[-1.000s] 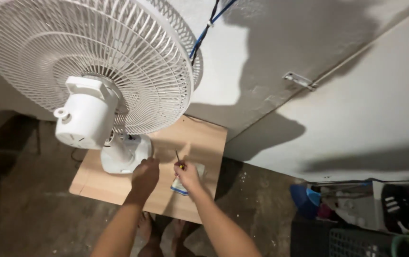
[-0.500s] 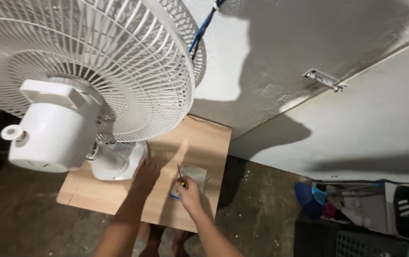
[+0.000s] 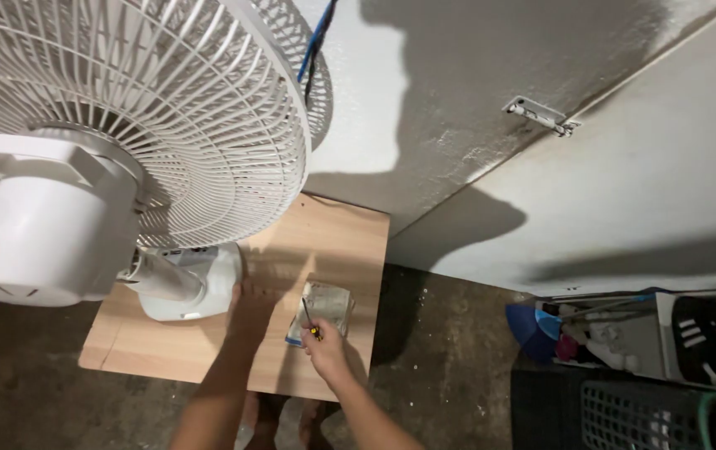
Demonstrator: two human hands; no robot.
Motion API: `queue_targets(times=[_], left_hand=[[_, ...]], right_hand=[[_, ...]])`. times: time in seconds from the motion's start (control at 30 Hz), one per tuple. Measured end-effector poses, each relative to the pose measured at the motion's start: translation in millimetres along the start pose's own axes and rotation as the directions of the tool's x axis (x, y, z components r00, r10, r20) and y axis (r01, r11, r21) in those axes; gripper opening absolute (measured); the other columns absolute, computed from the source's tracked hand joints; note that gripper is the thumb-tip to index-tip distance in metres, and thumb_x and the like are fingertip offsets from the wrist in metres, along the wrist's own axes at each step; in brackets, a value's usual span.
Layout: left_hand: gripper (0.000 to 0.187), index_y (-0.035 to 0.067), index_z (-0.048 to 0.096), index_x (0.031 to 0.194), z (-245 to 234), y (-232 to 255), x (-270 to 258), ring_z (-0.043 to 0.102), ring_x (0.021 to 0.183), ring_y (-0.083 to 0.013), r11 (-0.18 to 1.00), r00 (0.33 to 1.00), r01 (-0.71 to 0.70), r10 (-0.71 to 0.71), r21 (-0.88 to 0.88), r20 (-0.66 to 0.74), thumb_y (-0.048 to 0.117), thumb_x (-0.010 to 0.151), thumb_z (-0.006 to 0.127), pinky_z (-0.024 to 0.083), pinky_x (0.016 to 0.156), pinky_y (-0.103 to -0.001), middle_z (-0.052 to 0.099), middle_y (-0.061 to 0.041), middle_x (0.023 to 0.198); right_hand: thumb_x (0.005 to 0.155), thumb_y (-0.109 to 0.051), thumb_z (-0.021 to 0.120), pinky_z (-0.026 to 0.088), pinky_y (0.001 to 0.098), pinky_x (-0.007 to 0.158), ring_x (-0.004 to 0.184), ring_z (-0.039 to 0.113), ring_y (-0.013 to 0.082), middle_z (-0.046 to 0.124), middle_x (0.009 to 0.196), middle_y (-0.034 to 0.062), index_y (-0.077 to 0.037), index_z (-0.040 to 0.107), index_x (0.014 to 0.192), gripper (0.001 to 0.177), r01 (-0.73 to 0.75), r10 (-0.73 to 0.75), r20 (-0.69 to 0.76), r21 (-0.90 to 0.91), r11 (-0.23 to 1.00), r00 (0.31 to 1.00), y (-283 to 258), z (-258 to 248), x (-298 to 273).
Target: Repairing a pedestal fan using a screwdriver to adjust internal wiring and components.
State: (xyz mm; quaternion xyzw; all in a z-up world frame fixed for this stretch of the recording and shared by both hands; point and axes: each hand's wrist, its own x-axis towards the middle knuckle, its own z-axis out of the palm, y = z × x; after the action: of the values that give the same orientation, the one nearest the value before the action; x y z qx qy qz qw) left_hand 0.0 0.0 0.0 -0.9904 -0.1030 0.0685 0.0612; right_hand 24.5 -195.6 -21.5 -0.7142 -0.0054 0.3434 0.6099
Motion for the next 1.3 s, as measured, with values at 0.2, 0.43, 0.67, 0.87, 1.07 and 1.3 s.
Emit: queue_targets(times=[0.2, 0.43, 0.67, 0.87, 1.07, 1.3], left_hand=[[0.027, 0.017, 0.064, 0.112, 3.1, 1.9, -8.7, 0.056, 0.112, -0.0284, 0.998, 0.998, 0.067, -0.067, -0.008, -0.007, 0.021, 0.085, 0.066, 0.041, 0.095, -0.047, 0.064, -0.006, 0.11], [0.026, 0.005, 0.065, 0.103, -40.4, 17.5, -46.3, 0.054, 0.106, -0.0405, 0.811, 0.891, 0.067, -0.311, -0.581, -0.33, 0.01, 0.078, 0.064, 0.048, 0.095, -0.052, 0.061, -0.018, 0.106], [0.025, 0.004, 0.068, 0.112, -134.1, 30.4, -60.3, 0.067, 0.086, -0.0236, 0.265, 0.814, -0.106, -0.53, -0.958, -0.237, 0.012, 0.089, 0.063, 0.058, 0.069, -0.032, 0.064, -0.014, 0.104], [0.029, 0.007, 0.073, 0.124, -227.0, 1.8, -64.2, 0.055, 0.075, -0.0129, 0.031, 0.811, -0.248, -0.541, -0.968, -0.225, 0.009, 0.095, 0.067, 0.046, 0.066, -0.024, 0.061, -0.003, 0.087], [0.021, 0.0, 0.071, 0.116, -307.7, -27.3, -80.8, 0.06, 0.081, -0.0103, -0.49, 0.881, -0.364, -0.456, -0.792, -0.123, 0.007, 0.097, 0.064, 0.05, 0.073, -0.025, 0.067, -0.002, 0.093], [0.016, 0.005, 0.063, 0.099, -374.5, -55.6, -104.4, 0.07, 0.085, -0.018, -0.75, 0.939, -0.338, -0.306, -0.568, -0.153, 0.018, 0.102, 0.053, 0.057, 0.067, -0.035, 0.07, -0.007, 0.091]], right_hand=[[0.096, -0.013, 0.068, 0.045, 0.0238, 0.055, 0.064, 0.056, 0.0084, 0.064, 0.076, 0.0021, -0.004, 0.068, 0.111, 0.017, -0.016, 0.016, 0.02, -0.002, 1.0, 1.0, 8.6, -18.5, -3.7], [0.092, -0.007, 0.061, 0.051, 0.0276, 0.059, 0.066, 0.059, 0.0122, 0.065, 0.084, 0.0062, -0.014, 0.064, 0.131, 0.04, -0.117, 0.136, 0.055, -0.261, 0.958, 0.989, -12.6, -53.9, -21.0], [0.088, 0.003, 0.066, 0.053, 0.0304, 0.072, 0.088, 0.063, 0.0137, 0.061, 0.115, 0.0057, -0.007, 0.066, 0.138, 0.051, 0.611, -0.557, 0.322, -0.093, 0.786, 0.766, -131.1, -46.3, -39.0], [0.096, -0.008, 0.066, 0.045, 0.0221, 0.055, 0.066, 0.055, 0.0069, 0.066, 0.088, 0.0017, -0.008, 0.067, 0.132, 0.036, 0.387, -0.386, 0.3, 0.058, 0.92, 0.872, -271.4, -35.4, -100.4], [0.095, -0.003, 0.066, 0.053, 0.0226, 0.072, 0.082, 0.062, 0.007, 0.071, 0.097, 0.0017, -0.002, 0.069, 0.125, 0.03, 0.702, -0.694, 0.182, 0.026, 0.712, 0.697, -347.0, -35.5, -170.7], [0.09, 0.004, 0.069, 0.056, 0.0239, 0.078, 0.087, 0.07, 0.0125, 0.073, 0.097, 0.0079, 0.002, 0.071, 0.114, 0.025, 0.901, -0.894, 0.164, -0.206, 0.383, 0.417, -400.0, -3.7, -235.8]])
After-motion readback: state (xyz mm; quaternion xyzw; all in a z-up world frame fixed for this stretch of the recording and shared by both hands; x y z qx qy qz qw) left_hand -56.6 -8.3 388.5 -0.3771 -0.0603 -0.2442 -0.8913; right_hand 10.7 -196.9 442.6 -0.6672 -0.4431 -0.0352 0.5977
